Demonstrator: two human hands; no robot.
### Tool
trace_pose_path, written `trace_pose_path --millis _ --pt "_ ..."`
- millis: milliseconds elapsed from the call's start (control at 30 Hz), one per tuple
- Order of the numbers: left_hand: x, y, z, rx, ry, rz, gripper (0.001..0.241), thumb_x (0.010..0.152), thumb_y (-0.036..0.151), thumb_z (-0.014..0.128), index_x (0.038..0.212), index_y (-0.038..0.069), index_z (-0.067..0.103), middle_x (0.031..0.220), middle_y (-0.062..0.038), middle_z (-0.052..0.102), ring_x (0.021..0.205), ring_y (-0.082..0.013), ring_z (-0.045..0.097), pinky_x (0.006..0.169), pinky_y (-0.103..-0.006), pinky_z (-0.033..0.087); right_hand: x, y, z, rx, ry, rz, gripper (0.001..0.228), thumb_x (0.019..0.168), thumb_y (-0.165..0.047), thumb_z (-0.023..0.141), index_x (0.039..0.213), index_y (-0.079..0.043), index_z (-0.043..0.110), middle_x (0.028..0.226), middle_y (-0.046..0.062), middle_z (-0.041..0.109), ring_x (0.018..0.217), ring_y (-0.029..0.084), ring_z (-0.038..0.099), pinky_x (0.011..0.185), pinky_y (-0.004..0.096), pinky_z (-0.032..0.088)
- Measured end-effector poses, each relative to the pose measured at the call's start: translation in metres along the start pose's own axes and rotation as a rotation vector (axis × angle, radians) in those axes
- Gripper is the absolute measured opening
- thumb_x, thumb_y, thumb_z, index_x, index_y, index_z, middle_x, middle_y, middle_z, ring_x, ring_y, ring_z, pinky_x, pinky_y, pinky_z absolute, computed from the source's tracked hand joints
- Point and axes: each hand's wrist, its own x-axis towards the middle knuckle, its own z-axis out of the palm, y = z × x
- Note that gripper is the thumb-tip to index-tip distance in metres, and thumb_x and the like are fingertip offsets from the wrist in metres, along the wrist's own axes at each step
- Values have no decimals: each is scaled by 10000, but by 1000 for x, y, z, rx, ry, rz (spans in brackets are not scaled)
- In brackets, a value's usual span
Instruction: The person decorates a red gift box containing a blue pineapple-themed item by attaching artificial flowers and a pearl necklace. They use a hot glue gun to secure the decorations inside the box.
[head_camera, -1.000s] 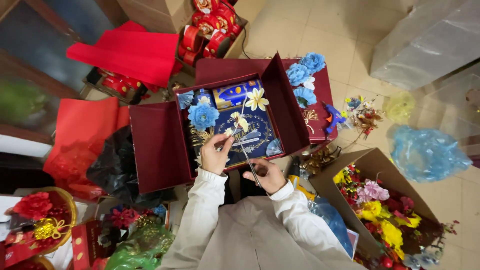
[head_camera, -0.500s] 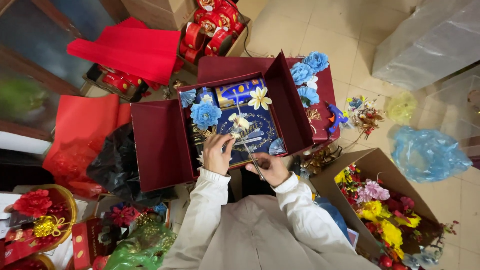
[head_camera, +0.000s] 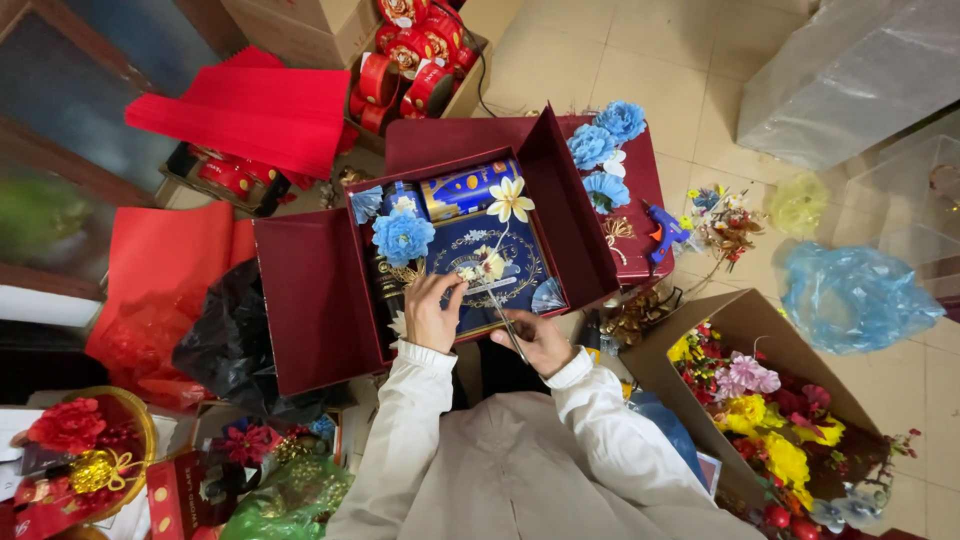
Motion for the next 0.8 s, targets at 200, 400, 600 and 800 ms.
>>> trace_pose_path --millis 200,400,600,800 --pt "-5 -4 2 -114 28 -112 151 800 197 885 880 157 764 781 -34 730 801 -275 696 781 -378 538 -4 -9 5 69 18 30 474 815 -262 906 1205 -42 751 575 76 602 458 118 564 395 201 475" --pt "-23 -84 34 229 -151 -288 123 885 198 803 1005 192 774 937 -16 766 970 -265 694 876 -414 525 -12 -34 -7 232 102 -78 370 899 -184 804 1209 3 731 611 116 648 452 167 642 430 267 551" --pt "-24 -71 41 349 -324 -149 221 917 133 730 1138 150 739 1101 -78 714 1103 -308 626 931 -432 507 -37 -32 -25 285 273 -70 287 927 -187 771 1123 19 739 632 158 652 462 209 652 422 289 519" --pt "-65 -100 100 381 -564 -34 422 785 72 732 1167 239 671 1181 -23 581 1046 -309 623 870 -451 576 -53 -11 -31 258 280 -68 324 947 -207 747 1158 37 732 627 159 657 451 220 655 449 297 515"
